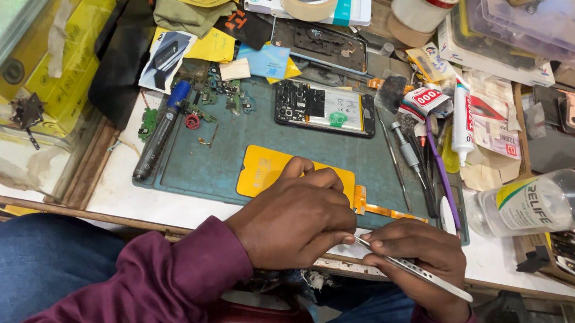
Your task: The person uses tweezers to peel and adjust a small orange ribbon cable on a yellow battery pack. They repeatedly lift, align, and press the cable edge while holding the battery steady with the other hand. The work occurs on a cluttered repair bench with tools and phone parts visible.
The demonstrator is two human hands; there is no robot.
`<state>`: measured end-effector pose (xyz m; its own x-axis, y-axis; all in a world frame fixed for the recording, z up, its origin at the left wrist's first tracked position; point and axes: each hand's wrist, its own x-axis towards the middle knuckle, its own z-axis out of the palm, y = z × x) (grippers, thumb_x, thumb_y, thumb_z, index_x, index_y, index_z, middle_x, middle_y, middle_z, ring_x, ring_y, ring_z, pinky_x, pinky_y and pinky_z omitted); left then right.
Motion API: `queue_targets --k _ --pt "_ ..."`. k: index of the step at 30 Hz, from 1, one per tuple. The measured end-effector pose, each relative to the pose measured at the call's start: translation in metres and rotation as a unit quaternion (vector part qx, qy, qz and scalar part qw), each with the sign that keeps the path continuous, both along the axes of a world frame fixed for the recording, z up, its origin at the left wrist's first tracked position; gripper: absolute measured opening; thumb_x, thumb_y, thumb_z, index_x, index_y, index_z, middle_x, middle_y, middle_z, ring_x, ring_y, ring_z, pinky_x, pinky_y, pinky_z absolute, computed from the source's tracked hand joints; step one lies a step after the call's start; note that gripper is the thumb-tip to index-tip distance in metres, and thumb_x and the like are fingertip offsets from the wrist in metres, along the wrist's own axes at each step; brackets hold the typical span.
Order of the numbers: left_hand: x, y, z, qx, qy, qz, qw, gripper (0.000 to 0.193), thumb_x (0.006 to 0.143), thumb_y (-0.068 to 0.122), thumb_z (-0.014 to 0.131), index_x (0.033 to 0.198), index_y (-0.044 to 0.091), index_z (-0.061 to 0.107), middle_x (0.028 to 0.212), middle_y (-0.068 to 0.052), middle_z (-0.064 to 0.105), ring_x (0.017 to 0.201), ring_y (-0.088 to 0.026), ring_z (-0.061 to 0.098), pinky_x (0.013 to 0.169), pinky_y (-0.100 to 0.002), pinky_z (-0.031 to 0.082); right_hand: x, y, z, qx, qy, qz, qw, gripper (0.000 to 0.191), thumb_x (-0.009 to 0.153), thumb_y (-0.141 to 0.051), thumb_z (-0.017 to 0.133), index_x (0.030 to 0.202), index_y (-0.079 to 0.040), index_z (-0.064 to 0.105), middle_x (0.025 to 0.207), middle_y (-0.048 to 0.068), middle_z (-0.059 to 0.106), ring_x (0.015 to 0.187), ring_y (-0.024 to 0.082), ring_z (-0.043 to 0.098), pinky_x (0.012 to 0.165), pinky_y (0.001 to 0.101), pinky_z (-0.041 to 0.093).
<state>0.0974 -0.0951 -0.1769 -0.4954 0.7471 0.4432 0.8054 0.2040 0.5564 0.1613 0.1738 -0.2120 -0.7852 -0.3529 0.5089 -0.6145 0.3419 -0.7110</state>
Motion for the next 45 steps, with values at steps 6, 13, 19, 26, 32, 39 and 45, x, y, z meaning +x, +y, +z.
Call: queue_targets --k 6,13,19,26,32,39,45 --pt "-0.002 -0.007 0.003 -0.037 0.028 0.061 0.997 0.019 0.097 0.03 0.064 0.101 0.013 0.07 0.107 -0.002 0.068 0.118 -0.022 0.057 0.102 -0.047 0.035 0.0 0.005 -0.023 -0.161 -0.055 -0.141 0.975 0.023 0.092 -0.001 0.072 0.114 0.001 0.068 0.1 0.016 0.079 0.095 0.024 0.077 0.091 0.0356 0.061" --pt "0.006 0.0 0.001 -0.07 0.149 0.143 0.976 0.077 0.087 0.05 0.067 0.152 0.016 0.045 0.166 -0.006 0.031 0.15 -0.031 0.031 0.114 -0.058 0.024 -0.006 -0.016 -0.01 -0.009 -0.027 -0.256 0.966 0.024 0.098 -0.004 0.066 0.12 0.001 0.069 0.115 0.016 0.079 0.104 0.021 0.076 0.094 0.0313 0.058" --pt "0.006 0.0 0.001 -0.092 0.146 0.149 0.974 0.084 0.087 0.054 0.066 0.157 0.018 0.038 0.17 -0.006 0.023 0.156 -0.031 0.022 0.12 -0.061 0.019 -0.005 -0.033 0.01 0.043 0.019 -0.229 0.972 0.032 0.091 -0.003 0.072 0.123 0.001 0.067 0.121 0.019 0.075 0.112 0.023 0.074 0.099 0.0314 0.055" --pt "0.004 0.001 0.001 -0.076 0.136 0.139 0.978 0.085 0.087 0.054 0.067 0.157 0.017 0.035 0.17 -0.008 0.021 0.156 -0.033 0.021 0.12 -0.063 0.02 -0.004 -0.021 0.0 -0.036 -0.062 -0.193 0.979 0.026 0.1 -0.006 0.062 0.124 0.004 0.065 0.119 0.021 0.076 0.112 0.026 0.074 0.1 0.0348 0.056" --pt "0.005 0.001 0.002 -0.09 0.126 0.153 0.976 0.093 0.086 0.054 0.067 0.161 0.015 0.028 0.169 -0.007 0.022 0.156 -0.032 0.022 0.119 -0.062 0.02 -0.001 -0.006 -0.02 -0.188 -0.123 -0.197 0.954 0.033 0.108 -0.025 0.053 0.125 0.003 0.061 0.087 0.023 0.076 0.076 0.026 0.078 0.077 0.0373 0.062" --pt "0.003 0.001 -0.001 -0.08 0.135 0.167 0.973 0.093 0.089 0.058 0.064 0.16 0.011 0.029 0.169 -0.008 0.025 0.156 -0.031 0.023 0.12 -0.061 0.019 0.005 0.004 -0.012 -0.439 -0.2 0.197 0.854 0.043 0.113 -0.03 0.063 0.126 0.011 0.064 0.093 0.03 0.076 0.087 0.038 0.075 0.074 0.0488 0.061" --pt "0.003 0.004 -0.006 -0.112 0.117 0.215 0.963 0.094 0.086 0.066 0.061 0.157 0.01 0.032 0.166 -0.008 0.025 0.156 -0.031 0.018 0.119 -0.066 0.012 -0.002 -0.028 0.013 0.125 0.163 -0.182 0.962 0.053 0.091 -0.037 0.076 0.13 -0.005 0.059 0.149 0.024 0.056 0.151 0.045 0.045 0.121 0.0531 0.039"
